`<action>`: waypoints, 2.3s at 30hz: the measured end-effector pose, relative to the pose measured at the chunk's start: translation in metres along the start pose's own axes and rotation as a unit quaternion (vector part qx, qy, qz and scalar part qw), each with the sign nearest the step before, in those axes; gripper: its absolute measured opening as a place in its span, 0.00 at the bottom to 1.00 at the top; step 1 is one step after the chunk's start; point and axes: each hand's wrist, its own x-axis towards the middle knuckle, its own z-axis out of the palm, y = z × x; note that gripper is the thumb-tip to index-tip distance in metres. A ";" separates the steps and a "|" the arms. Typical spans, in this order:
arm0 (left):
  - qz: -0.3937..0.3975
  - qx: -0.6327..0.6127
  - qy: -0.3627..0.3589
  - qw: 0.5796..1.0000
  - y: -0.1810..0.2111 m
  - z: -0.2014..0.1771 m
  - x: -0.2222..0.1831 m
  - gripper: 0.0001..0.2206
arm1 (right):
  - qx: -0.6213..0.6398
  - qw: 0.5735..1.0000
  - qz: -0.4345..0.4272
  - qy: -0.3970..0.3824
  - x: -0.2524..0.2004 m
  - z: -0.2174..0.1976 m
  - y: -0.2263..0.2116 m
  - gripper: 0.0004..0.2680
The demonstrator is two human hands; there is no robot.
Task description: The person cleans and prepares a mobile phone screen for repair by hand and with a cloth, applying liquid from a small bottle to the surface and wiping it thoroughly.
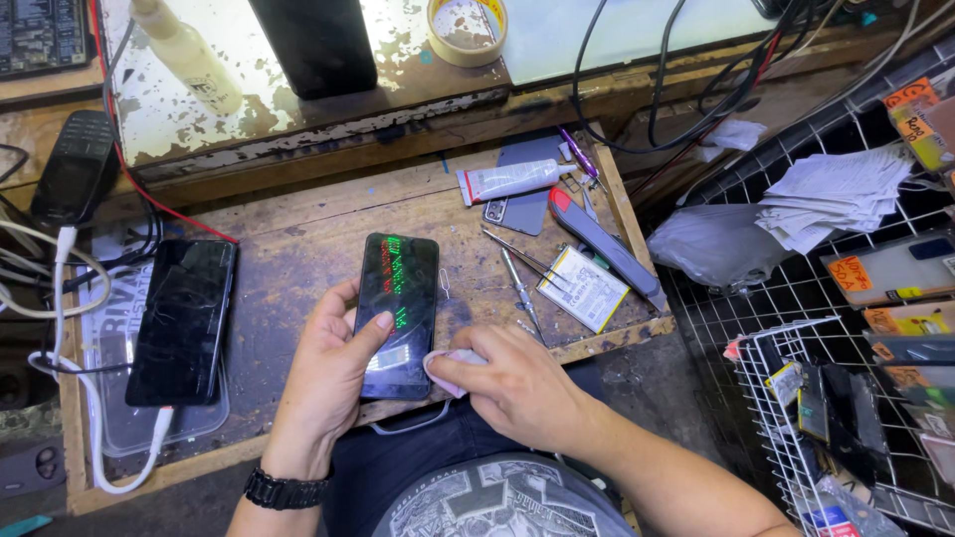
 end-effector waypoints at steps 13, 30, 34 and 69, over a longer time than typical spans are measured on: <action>0.014 0.012 -0.001 1.000 -0.009 -0.002 0.003 0.19 | -0.029 0.999 -0.021 -0.008 0.001 -0.005 -0.012 0.15; 0.015 0.022 -0.012 1.000 -0.009 0.002 0.001 0.18 | -0.045 0.998 -0.047 0.002 -0.001 0.002 -0.012 0.12; 0.009 0.066 0.005 0.998 -0.009 0.000 0.003 0.18 | -0.031 0.997 -0.061 -0.038 0.003 0.005 -0.015 0.12; 0.075 0.068 -0.030 0.994 -0.018 0.001 0.007 0.28 | -0.056 0.996 -0.065 -0.021 0.004 0.012 -0.020 0.11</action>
